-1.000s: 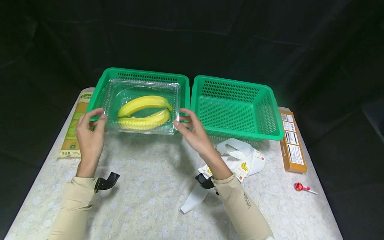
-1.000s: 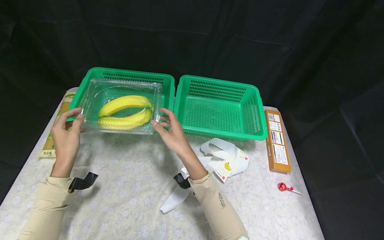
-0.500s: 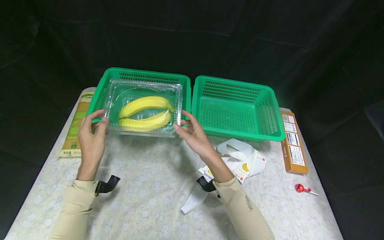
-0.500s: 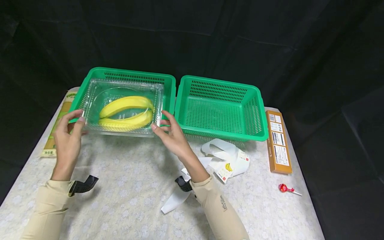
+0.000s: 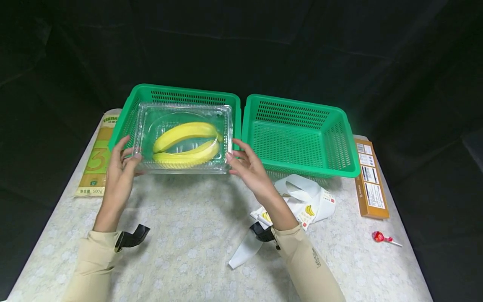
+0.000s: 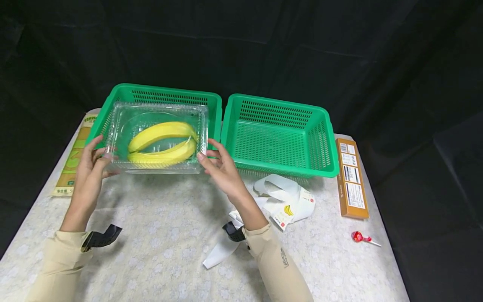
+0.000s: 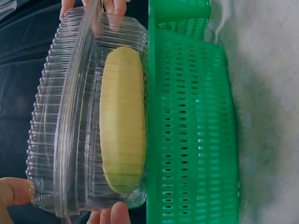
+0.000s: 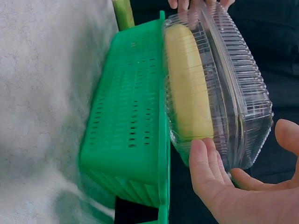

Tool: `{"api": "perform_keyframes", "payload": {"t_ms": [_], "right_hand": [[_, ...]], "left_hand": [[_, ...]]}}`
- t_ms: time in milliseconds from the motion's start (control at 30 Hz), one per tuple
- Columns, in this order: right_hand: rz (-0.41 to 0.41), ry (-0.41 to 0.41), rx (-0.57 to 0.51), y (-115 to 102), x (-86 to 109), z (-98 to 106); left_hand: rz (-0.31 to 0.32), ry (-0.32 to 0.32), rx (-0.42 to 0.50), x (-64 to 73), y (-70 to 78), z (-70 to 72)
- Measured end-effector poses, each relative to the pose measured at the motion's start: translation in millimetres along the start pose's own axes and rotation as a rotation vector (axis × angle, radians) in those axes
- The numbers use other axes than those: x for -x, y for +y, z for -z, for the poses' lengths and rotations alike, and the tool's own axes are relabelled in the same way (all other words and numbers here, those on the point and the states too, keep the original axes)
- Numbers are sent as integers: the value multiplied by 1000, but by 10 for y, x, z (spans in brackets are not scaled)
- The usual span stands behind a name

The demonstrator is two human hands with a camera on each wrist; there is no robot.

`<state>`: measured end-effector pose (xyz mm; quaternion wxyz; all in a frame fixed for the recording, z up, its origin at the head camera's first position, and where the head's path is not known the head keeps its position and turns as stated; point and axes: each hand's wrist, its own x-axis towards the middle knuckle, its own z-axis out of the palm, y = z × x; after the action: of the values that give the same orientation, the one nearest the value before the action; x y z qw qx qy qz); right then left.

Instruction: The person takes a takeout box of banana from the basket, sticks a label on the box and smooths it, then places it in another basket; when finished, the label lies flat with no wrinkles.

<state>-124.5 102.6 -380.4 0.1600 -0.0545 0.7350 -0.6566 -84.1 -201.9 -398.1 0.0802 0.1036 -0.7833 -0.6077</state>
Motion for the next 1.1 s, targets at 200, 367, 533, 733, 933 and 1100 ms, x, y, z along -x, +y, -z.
{"api": "perform_keyframes", "payload": {"t_ms": [200, 367, 533, 733, 933, 1100], "right_hand": [[3, -1, -7, 39, 52, 22], [-2, -4, -9, 68, 111, 29], [-16, -9, -18, 90, 151, 18], [-38, -8, -5, 130, 186, 19], [-31, -18, 12, 159, 220, 17], [-30, -15, 25, 182, 257, 32]], "left_hand": [[-20, -77, -39, 50, -41, 36], [-48, -107, -38, 88, -68, 56], [-48, -117, -6, 140, -88, 69], [-60, -124, 48, 175, -109, 49], [-39, -121, -1, 222, -131, 42], [-15, -113, -77, 252, -129, 20]]}}
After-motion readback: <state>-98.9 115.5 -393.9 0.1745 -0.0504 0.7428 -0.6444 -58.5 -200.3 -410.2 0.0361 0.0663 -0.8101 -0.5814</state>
